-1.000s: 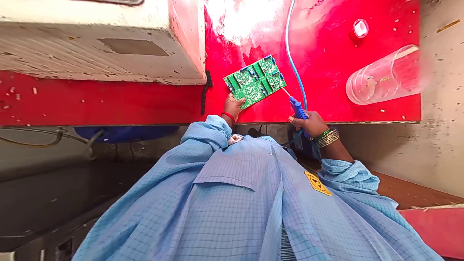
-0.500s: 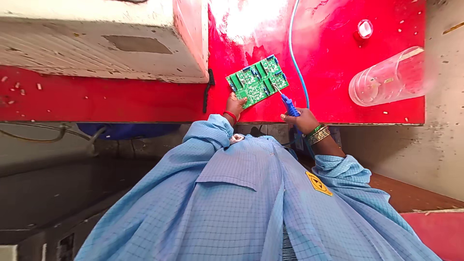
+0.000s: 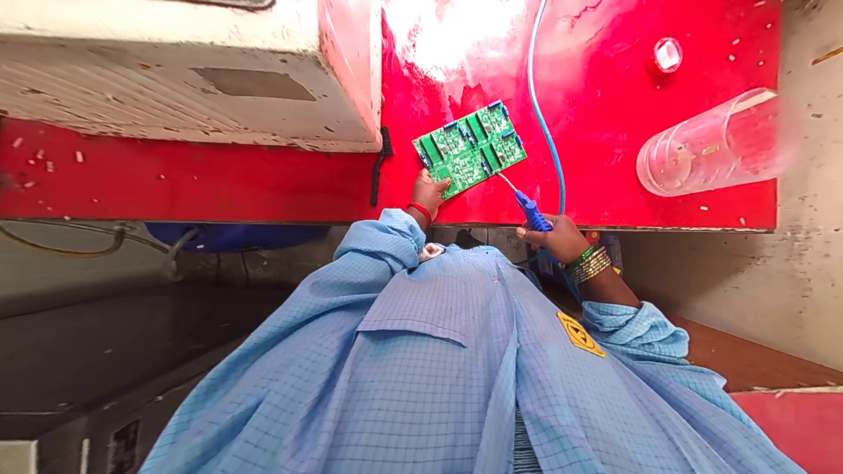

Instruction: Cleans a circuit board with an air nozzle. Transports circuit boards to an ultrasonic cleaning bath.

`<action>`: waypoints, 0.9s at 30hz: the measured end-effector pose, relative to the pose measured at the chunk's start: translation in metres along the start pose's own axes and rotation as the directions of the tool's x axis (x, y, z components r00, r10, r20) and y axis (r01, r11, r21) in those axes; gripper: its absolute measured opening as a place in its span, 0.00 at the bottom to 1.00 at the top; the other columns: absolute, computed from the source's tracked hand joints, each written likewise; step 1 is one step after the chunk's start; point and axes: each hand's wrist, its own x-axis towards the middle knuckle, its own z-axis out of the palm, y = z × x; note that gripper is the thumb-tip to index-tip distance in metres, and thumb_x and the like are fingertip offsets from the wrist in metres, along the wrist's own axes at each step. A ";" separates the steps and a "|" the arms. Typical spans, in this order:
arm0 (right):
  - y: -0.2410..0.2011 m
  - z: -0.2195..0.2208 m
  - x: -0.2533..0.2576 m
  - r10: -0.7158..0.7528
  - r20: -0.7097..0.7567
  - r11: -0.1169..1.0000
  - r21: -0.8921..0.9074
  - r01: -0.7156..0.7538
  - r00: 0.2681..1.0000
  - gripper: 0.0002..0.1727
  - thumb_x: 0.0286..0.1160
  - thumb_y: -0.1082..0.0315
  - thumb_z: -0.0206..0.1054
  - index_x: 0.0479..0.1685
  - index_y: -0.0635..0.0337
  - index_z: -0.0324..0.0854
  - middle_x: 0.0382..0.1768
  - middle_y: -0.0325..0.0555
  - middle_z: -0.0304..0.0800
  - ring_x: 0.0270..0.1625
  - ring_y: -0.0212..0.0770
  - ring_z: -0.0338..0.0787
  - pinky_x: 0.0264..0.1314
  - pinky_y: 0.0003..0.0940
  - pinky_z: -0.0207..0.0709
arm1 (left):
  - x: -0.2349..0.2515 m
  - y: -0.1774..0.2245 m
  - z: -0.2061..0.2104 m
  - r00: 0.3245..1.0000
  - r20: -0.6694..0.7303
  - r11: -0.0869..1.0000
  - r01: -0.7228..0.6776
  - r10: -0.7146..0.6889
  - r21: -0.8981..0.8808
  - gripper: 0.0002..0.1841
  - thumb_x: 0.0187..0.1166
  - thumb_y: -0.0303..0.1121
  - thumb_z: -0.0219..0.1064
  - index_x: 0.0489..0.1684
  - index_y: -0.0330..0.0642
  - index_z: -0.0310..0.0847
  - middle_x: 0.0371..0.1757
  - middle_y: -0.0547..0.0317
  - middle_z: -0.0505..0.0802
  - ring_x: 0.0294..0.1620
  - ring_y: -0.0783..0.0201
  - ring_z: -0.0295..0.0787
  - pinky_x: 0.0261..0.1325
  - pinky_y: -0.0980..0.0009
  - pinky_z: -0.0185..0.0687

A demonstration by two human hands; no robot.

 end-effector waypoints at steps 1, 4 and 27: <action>0.001 -0.001 0.001 -0.001 -0.005 1.000 0.005 0.001 1.000 0.21 0.77 0.55 0.74 0.57 0.62 0.85 0.37 0.46 0.89 0.33 0.35 0.85 0.43 0.36 0.80 | 0.000 0.000 0.000 1.000 0.001 1.000 0.000 0.000 -0.001 0.29 0.82 0.16 0.61 0.82 0.33 0.57 0.72 0.37 0.80 0.64 0.51 0.86 0.63 0.56 0.86; -0.002 -0.006 0.013 -0.023 -0.032 1.000 0.020 0.023 0.999 0.20 0.77 0.53 0.74 0.54 0.61 0.86 0.33 0.44 0.88 0.30 0.34 0.84 0.39 0.36 0.79 | -0.001 0.000 0.000 1.000 0.004 1.000 0.001 -0.001 0.006 0.29 0.82 0.16 0.61 0.82 0.33 0.57 0.72 0.37 0.80 0.64 0.51 0.86 0.64 0.56 0.86; -0.007 -0.011 0.014 -0.042 -0.025 0.999 0.007 0.043 0.999 0.18 0.77 0.55 0.74 0.52 0.61 0.86 0.31 0.43 0.88 0.29 0.34 0.84 0.38 0.35 0.80 | -0.001 0.001 0.000 1.000 0.008 1.000 -0.007 0.007 0.008 0.28 0.82 0.16 0.61 0.80 0.31 0.57 0.71 0.37 0.80 0.63 0.52 0.86 0.64 0.56 0.86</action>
